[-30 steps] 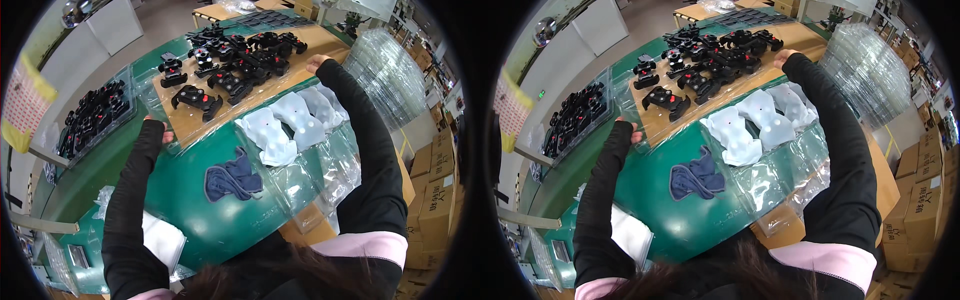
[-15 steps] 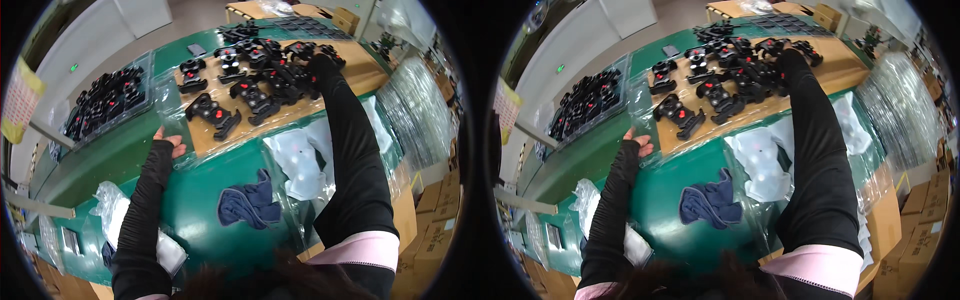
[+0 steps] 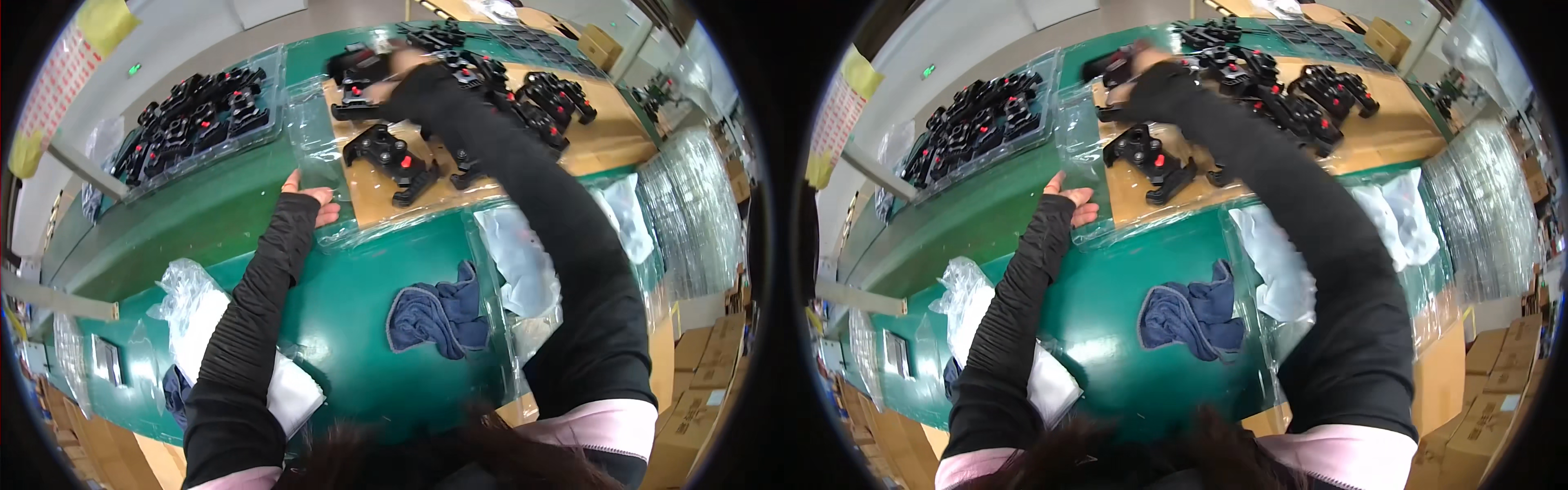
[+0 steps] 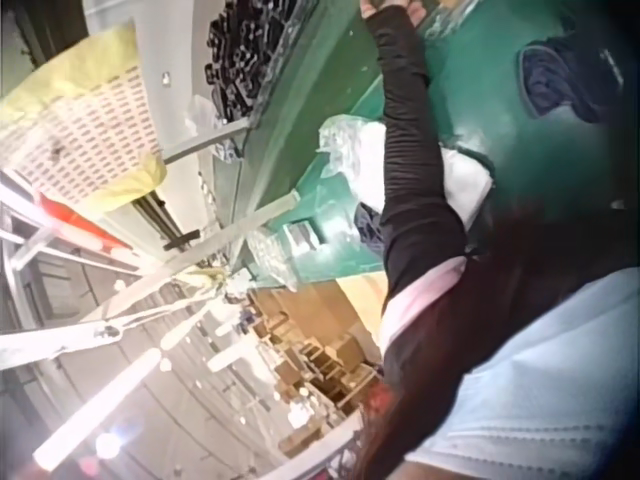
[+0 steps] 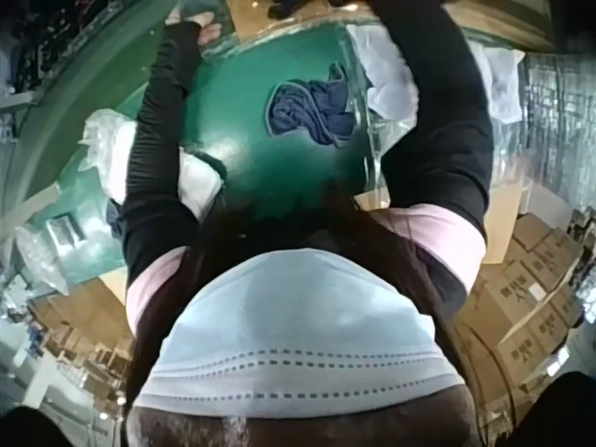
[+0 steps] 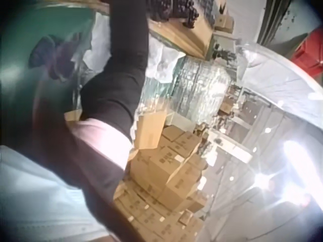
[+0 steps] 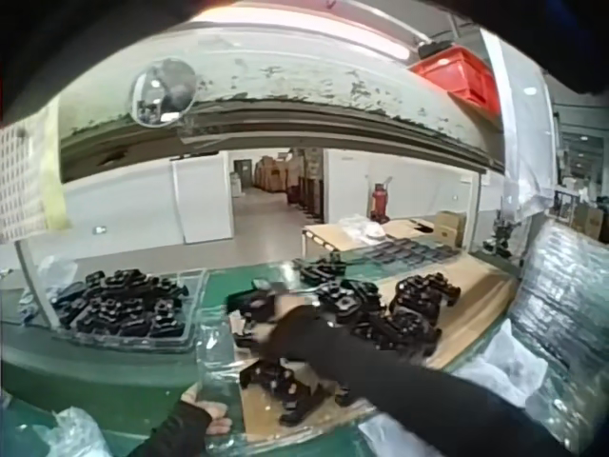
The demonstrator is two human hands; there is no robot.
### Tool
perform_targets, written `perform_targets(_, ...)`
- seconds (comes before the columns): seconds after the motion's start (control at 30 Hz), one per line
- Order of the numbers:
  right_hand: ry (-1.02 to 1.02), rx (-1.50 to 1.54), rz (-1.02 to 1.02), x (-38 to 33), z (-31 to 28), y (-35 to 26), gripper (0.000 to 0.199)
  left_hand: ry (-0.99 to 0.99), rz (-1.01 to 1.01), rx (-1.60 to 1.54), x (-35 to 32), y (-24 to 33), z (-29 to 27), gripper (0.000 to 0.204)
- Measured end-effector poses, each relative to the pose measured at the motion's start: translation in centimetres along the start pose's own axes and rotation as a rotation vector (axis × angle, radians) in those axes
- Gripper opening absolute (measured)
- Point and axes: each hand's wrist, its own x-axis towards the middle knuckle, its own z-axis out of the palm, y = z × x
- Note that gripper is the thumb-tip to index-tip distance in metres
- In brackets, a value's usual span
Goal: Inspecting, cleaning with a cloth, and packaging electronic handheld devices into plastic bags on an assembly line.
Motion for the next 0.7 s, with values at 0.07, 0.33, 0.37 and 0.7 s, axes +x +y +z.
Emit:
perform_targets(0.07,-0.060,-0.084,0.019,0.2,4.5,-4.5,0.048,0.006,0.053,-0.060,0.1,-0.5,0.1,0.094)
perform_targets(0.33,-0.006,-0.237,-0.280,3.8,7.0,0.5,0.059,-0.028,0.086,-0.066,0.3,-1.1,-0.1,0.094)
perform_targets(0.37,-0.181,-0.266,-0.242,5.8,5.2,3.0,0.055,-0.018,0.069,-0.041,0.4,-1.0,0.1,0.093)
perform_targets(0.7,-0.026,-0.552,0.547,-2.8,-7.5,35.6,0.068,0.103,-0.030,0.031,-0.1,0.4,1.8,0.090)
